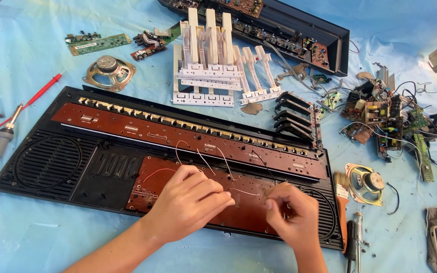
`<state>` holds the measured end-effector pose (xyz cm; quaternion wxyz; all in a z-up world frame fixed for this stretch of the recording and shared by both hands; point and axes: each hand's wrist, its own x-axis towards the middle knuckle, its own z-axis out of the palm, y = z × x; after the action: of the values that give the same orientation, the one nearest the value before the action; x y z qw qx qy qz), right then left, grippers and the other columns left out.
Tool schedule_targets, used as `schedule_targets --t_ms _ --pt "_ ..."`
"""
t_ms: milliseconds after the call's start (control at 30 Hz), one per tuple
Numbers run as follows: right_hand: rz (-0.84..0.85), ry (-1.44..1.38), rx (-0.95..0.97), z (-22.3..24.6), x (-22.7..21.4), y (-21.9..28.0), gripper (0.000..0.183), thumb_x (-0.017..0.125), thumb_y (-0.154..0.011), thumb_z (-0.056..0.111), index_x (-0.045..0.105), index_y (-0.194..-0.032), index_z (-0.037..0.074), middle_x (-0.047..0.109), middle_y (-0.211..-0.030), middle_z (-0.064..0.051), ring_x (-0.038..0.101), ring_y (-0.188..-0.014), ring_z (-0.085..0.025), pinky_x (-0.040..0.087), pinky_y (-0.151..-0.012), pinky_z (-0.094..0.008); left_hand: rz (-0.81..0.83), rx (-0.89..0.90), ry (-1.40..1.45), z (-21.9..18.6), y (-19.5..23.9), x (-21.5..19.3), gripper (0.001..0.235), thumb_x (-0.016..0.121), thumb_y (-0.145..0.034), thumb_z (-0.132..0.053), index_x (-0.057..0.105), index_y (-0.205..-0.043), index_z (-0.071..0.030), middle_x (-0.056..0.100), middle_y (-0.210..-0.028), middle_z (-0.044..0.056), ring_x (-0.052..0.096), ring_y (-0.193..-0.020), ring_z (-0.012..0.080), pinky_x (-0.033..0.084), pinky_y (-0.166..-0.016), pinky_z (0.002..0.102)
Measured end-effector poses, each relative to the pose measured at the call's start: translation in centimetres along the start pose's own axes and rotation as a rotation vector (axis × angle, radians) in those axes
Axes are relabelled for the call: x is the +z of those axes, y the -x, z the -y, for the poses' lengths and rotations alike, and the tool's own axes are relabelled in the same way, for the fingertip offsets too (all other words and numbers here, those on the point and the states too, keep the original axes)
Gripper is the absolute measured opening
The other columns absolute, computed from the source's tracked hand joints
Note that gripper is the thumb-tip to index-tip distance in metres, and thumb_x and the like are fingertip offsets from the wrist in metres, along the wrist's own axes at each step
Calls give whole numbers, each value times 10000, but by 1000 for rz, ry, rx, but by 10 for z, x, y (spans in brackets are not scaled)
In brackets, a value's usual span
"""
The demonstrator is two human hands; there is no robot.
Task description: The person is repairing a disassembled electronic device, likely a boombox, by hand. They are twisting and arranging white wires on the exposed circuit board while various components and tools lie on the table.
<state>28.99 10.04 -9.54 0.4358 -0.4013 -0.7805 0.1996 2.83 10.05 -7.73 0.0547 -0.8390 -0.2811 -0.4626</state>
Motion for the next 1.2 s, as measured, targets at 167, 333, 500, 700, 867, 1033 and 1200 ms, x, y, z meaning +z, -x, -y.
schedule_targets --t_ms 167,333,500,700,867,1033,1200 --pt "-180 90 54 3 -18 -3 159 620 -961 153 645 -828 70 686 -727 -37 502 -467 -49 367 -418 -169 -20 -20 15 2 2 2 96 774 -977 -181 714 -949 -111 646 -904 1 547 -733 163 406 -735 340" --pt "-236 259 109 -6 -30 -2 123 609 -938 52 632 -825 92 573 -706 -1 397 -575 -85 307 -500 -223 -17 -58 69 1 4 6 107 754 -976 -200 718 -941 -105 660 -897 -9 567 -739 156 416 -747 349" --pt "-155 323 247 -15 -39 1 105 644 -976 133 671 -877 110 552 -654 24 432 -574 -93 368 -536 -236 -13 -65 90 -1 4 6 112 738 -983 -202 705 -921 -115 648 -880 -17 553 -728 155 407 -733 344" --pt "-73 291 249 -20 -39 -3 117 653 -960 138 682 -847 129 540 -624 34 439 -561 -90 368 -542 -238 -11 -56 108 -1 5 6 110 732 -983 -191 702 -914 -112 657 -879 -10 564 -734 165 422 -736 349" --pt "-51 278 236 -19 -35 -5 122 661 -941 115 675 -820 133 516 -638 35 416 -569 -94 362 -575 -242 1 -55 121 -1 6 8 117 735 -981 -201 713 -911 -110 665 -878 -11 565 -725 163 429 -730 346" --pt "-14 274 257 -23 -32 -1 118 672 -942 163 676 -825 146 463 -595 30 422 -550 -100 368 -561 -252 -9 -49 122 -1 5 7 121 731 -986 -193 703 -903 -109 654 -870 -6 554 -720 171 420 -724 343" --pt "91 379 186 -21 -29 1 42 683 -905 127 652 -896 154 518 -557 26 475 -495 -108 391 -536 -259 -23 -80 105 3 5 5 127 715 -997 -196 709 -905 -109 663 -871 -5 579 -741 170 434 -740 344"
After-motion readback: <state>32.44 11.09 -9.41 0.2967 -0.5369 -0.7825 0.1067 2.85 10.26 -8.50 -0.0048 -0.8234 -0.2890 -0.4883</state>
